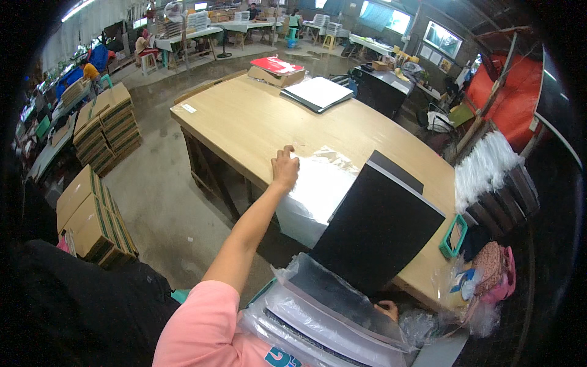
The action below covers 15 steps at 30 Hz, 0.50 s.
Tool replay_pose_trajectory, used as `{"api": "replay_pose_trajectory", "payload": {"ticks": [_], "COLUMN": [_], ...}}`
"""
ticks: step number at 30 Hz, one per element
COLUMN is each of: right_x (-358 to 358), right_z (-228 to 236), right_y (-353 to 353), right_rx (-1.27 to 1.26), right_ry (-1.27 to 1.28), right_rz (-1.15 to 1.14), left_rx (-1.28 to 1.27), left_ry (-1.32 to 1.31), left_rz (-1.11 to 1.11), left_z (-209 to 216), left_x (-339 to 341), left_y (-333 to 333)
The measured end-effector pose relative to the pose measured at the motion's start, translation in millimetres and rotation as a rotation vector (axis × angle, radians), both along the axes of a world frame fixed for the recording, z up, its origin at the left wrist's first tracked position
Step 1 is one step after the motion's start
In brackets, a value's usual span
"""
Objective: The person inserts dark paper folders into clear plastic sleeves by hand, repeating this for a large stack of items on their lap and placing completed ones into a pile.
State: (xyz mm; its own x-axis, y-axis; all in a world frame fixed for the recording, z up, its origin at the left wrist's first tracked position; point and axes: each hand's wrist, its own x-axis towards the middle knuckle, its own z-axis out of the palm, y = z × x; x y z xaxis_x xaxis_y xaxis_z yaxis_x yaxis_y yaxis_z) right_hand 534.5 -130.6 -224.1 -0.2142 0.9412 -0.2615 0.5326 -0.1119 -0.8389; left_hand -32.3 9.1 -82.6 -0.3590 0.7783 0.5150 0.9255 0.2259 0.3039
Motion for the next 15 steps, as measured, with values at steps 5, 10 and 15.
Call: {"api": "replay_pose_trajectory", "payload": {"ticks": [5,10,15], "right_x": [-36,-152,-279], "right_z": [172,311,364], "right_y": [15,52,78], "right_rx": [0.154,0.576,0.629], "right_ry": [-0.202,-0.120,-0.198], "right_rz": [0.159,0.499,0.757], "left_rx": [0.368,0.295,0.183], "left_ry": [0.026,-0.176,0.028], "left_rz": [-0.304,-0.225,-0.170], "left_z": [36,44,1], "left_x": [6,8,-9], "left_y": [-19,-23,-8]}}
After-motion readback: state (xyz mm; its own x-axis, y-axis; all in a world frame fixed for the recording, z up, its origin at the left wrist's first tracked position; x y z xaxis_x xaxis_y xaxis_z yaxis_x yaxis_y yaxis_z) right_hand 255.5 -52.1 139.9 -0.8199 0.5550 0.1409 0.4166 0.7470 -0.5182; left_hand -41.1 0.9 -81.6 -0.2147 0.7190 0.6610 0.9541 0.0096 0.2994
